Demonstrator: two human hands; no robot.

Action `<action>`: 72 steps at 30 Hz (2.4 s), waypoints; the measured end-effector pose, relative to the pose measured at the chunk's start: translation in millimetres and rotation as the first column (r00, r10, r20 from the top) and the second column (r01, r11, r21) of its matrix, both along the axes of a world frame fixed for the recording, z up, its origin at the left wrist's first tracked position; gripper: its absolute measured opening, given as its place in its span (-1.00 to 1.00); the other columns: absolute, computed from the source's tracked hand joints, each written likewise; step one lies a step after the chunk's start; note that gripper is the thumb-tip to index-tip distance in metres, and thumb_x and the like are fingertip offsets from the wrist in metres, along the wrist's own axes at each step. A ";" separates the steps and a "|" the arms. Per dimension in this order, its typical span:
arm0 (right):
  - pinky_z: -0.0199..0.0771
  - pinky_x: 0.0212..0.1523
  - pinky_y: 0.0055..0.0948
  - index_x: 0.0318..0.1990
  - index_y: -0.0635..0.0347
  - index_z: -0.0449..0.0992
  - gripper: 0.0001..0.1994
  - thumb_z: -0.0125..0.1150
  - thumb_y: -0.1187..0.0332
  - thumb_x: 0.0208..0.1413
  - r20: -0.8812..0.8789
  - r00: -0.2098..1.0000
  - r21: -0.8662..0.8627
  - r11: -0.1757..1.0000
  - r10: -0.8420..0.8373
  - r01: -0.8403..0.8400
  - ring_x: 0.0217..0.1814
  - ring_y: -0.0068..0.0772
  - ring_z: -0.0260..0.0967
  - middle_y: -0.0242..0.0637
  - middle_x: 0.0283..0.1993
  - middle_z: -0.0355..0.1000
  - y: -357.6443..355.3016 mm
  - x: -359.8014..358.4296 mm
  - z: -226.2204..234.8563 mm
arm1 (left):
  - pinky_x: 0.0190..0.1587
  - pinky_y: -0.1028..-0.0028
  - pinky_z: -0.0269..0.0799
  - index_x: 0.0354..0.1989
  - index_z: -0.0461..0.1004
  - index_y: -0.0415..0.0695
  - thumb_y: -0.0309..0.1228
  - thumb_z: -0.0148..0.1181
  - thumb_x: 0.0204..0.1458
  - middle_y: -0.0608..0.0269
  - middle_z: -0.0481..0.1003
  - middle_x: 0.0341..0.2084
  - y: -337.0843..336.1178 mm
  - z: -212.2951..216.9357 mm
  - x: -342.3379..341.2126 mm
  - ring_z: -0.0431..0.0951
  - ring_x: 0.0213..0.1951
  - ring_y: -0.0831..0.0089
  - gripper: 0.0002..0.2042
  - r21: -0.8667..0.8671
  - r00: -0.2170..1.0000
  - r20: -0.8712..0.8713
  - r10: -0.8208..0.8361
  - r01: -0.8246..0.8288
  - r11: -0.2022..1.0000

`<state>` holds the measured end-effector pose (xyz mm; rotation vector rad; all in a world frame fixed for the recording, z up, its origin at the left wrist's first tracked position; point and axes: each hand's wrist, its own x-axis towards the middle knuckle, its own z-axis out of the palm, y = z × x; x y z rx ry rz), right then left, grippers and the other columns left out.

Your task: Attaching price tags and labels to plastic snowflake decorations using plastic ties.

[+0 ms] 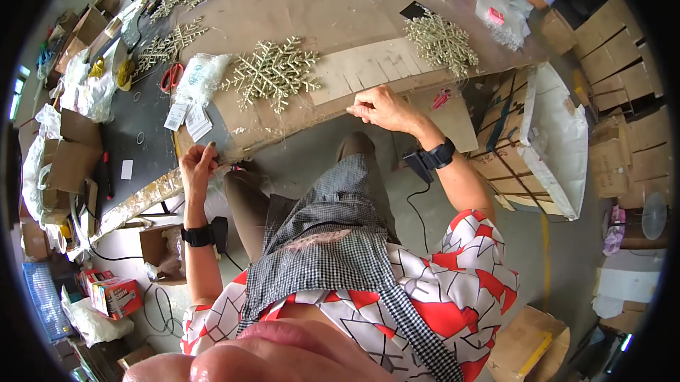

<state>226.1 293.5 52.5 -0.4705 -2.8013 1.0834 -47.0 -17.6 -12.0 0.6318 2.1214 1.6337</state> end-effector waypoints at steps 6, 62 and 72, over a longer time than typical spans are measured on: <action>0.34 -0.60 -0.62 -0.59 0.26 0.45 -0.56 0.13 0.05 0.13 -0.102 0.991 -0.376 0.926 -0.085 0.040 -0.65 -0.69 0.31 -0.42 -0.69 0.36 -15.1 2.0 -0.2 | -0.66 0.67 0.16 -0.56 0.46 -0.24 -0.31 0.23 0.01 0.38 0.40 -0.75 -3.9 -5.7 -4.7 0.33 -0.70 0.70 -0.76 -0.005 1.000 -0.012 -0.007 0.007 1.000; 0.58 -0.18 0.02 -0.65 0.45 0.44 -0.79 0.10 0.54 -0.03 -0.897 -0.026 0.151 0.250 0.441 -0.956 -0.60 -0.23 0.34 -0.03 -0.63 0.35 -127.3 74.8 184.9 | -0.70 0.71 0.06 -0.55 0.43 -0.17 -0.33 0.18 0.06 0.42 0.37 -0.77 0.9 -6.8 -5.8 0.25 -0.75 0.75 -0.78 0.027 1.000 0.018 -0.012 0.011 1.000; 0.58 -0.18 0.01 -0.65 0.46 0.45 -0.80 0.11 0.54 -0.04 -0.880 -0.043 0.162 0.213 0.473 -0.963 -0.62 -0.26 0.33 -0.02 -0.62 0.36 -129.3 74.7 184.5 | -0.71 0.70 0.10 -0.57 0.43 -0.20 -0.34 0.19 0.07 0.39 0.38 -0.76 0.5 -4.8 -6.1 0.27 -0.76 0.74 -0.76 0.021 1.000 0.015 -0.012 0.012 1.000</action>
